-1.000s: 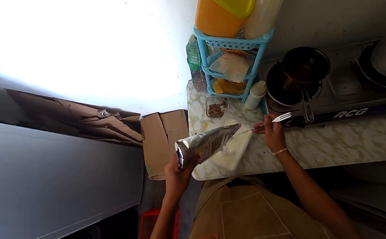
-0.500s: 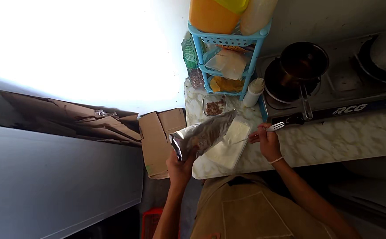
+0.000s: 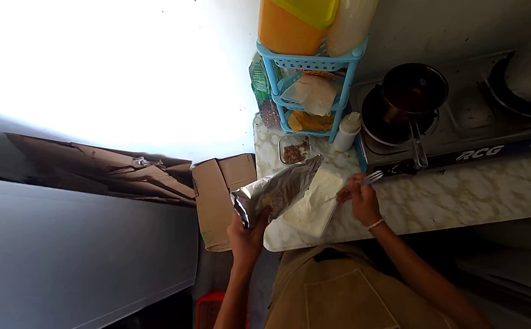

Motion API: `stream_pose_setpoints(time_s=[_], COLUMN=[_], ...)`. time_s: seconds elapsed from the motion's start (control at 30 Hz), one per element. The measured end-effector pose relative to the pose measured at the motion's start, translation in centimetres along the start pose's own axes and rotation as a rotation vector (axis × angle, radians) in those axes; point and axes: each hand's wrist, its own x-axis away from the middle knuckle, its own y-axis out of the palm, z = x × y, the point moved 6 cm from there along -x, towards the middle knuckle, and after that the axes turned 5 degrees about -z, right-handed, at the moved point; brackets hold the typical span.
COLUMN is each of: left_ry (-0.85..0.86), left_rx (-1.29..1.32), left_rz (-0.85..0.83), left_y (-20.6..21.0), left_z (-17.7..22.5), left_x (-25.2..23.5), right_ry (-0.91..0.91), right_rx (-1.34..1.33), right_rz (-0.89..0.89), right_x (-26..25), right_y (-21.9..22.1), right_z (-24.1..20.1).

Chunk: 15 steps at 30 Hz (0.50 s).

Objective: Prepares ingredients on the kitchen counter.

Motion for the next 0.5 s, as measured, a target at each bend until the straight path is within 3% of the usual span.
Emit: stream_pose_setpoints(time_s=[0.07,0.2,0.33,0.43,0.5], left_ry=[0.008,0.0,0.02,0.024,0.015], left_rx=[-0.011,-0.036,-0.039,-0.026,-0.026], left_rz=[0.009,-0.02,-0.009,0.001,-0.015], left_y=[-0.1,0.0,0.2,0.0,0.2], left_z=[0.3,0.1,0.3,0.4,0.2], left_x=[-0.3,0.1,-0.2,-0.1,0.1], right_ry=[-0.01,-0.016,0.046,0.05,0.033], right_rx=[0.042,0.056,0.029,0.043,-0.038], right_rz=[-0.028,0.084,-0.068,0.075,0.068], right_x=[-0.5,-2.0,-1.1,-2.2,-1.6], right_y=[-0.5,-1.8,-0.9,-2.7,-1.2], right_z=[-0.3,-0.5,0.1,0.2,0.9])
